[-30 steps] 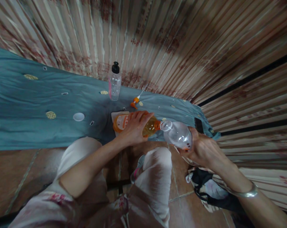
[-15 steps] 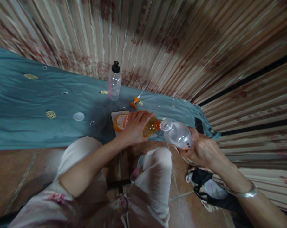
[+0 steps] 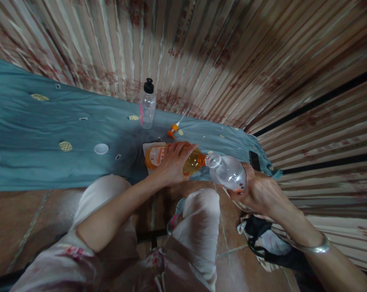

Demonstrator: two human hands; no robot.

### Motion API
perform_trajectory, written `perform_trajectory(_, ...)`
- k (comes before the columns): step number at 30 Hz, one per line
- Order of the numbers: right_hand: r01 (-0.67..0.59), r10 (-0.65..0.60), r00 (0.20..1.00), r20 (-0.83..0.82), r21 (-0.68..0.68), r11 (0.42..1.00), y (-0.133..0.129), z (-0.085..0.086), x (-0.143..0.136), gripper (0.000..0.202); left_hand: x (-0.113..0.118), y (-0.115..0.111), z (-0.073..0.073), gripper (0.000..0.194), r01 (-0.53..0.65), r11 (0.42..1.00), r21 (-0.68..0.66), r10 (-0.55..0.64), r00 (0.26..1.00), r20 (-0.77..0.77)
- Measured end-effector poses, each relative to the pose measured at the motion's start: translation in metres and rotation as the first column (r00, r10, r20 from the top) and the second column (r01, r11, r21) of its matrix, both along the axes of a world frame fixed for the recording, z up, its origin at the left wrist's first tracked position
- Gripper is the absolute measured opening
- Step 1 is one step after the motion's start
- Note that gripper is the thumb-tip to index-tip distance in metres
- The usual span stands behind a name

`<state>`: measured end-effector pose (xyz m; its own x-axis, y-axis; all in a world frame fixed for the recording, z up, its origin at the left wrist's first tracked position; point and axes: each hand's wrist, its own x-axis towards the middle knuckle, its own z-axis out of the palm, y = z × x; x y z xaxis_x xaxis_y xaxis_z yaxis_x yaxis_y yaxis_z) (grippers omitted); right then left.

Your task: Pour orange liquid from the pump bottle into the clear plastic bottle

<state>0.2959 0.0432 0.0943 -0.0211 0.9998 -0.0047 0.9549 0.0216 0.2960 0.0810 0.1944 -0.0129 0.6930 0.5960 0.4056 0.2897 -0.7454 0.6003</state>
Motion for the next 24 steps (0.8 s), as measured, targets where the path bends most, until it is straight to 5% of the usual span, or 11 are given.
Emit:
perform_trajectory(15, 0.002, -0.002, 1.000, -0.018, -0.004, 1.000, 0.002, 0.002, -0.003, 0.055, 0.000, 0.000, 0.000, 0.088, -0.006, 1.000, 0.002, 0.006, 1.000, -0.003)
perform_trajectory(24, 0.091, -0.078, 0.977, -0.200, 0.057, 0.994, 0.007, -0.020, -0.011, 0.064, -0.003, 0.006, -0.004, 0.086, -0.044, 0.998, 0.043, 0.043, 0.998, 0.046)
